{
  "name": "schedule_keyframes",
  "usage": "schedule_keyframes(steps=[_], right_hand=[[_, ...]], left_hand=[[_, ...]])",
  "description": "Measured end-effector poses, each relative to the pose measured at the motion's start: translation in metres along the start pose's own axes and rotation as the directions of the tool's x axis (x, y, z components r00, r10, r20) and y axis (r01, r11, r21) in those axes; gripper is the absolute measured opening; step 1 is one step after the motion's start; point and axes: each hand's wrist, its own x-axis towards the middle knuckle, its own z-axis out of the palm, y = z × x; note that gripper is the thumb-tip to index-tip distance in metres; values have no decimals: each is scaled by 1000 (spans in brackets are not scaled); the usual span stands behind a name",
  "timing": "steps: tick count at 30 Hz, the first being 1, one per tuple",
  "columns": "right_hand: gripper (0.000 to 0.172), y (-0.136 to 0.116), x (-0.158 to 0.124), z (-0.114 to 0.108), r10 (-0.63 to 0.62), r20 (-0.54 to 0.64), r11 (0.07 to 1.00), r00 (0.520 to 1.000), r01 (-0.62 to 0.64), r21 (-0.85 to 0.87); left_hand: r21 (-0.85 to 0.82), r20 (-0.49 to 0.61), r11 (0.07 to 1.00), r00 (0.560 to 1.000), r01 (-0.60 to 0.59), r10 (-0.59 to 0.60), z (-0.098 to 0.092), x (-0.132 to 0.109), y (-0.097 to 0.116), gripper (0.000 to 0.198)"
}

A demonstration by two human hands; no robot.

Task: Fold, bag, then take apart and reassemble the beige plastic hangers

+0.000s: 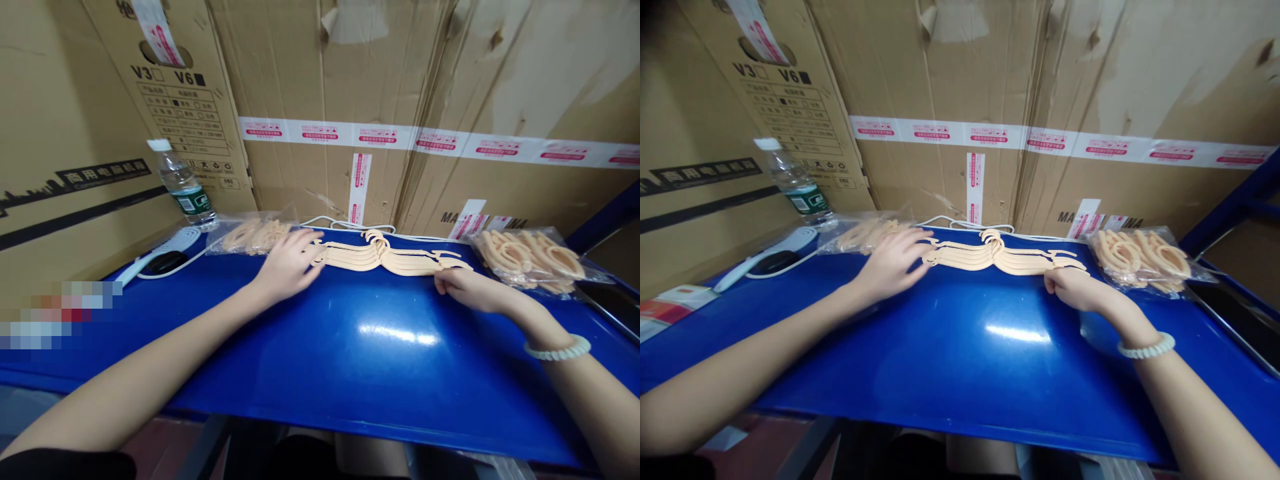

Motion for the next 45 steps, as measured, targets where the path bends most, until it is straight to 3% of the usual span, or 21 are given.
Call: schedule_keyframes(steps=[3,6,12,17,20,23,29,37,41,43,45], right_hand=[[22,2,1,0,0,-12,1000,1000,0,5],[20,4,2,1,-5,-19,1000,1000,5,13],[17,-1,0,-3,-41,-140,999,989,44,13],[21,-2,-1,-2,-77,-349,997,934,76,-16],[29,2,2,4,-123,-400,992,908,112,-50],[32,8,7,10,-173,-376,985,910,152,-86],[21,13,11,15,-203,-331,979,921,184,-87],[12,2,11,11,-150,-272,986,951,165,34],[15,-3,7,5,-125,-256,982,959,156,105],[19,-5,4,1,-114,-256,979,960,152,134],[24,-7,0,-3,-111,-273,973,956,160,165]], left_hand=[[71,-50,990,992,121,-117,0,1,-27,27],[69,-64,989,990,134,-130,8,0,-35,22],[9,-10,992,992,-128,128,23,-3,-6,21],[-36,19,989,989,-145,146,26,-7,5,26],[-108,56,987,991,-117,124,30,-10,4,29],[-136,75,986,992,-93,104,33,-11,4,30],[-174,82,983,993,-64,79,29,-11,11,31],[-476,100,866,970,-150,223,13,-14,46,29],[-629,84,775,987,-55,139,9,-13,52,27],[-696,120,715,993,71,18,9,-12,51,26],[-770,196,597,974,226,-115,10,-10,50,24]])
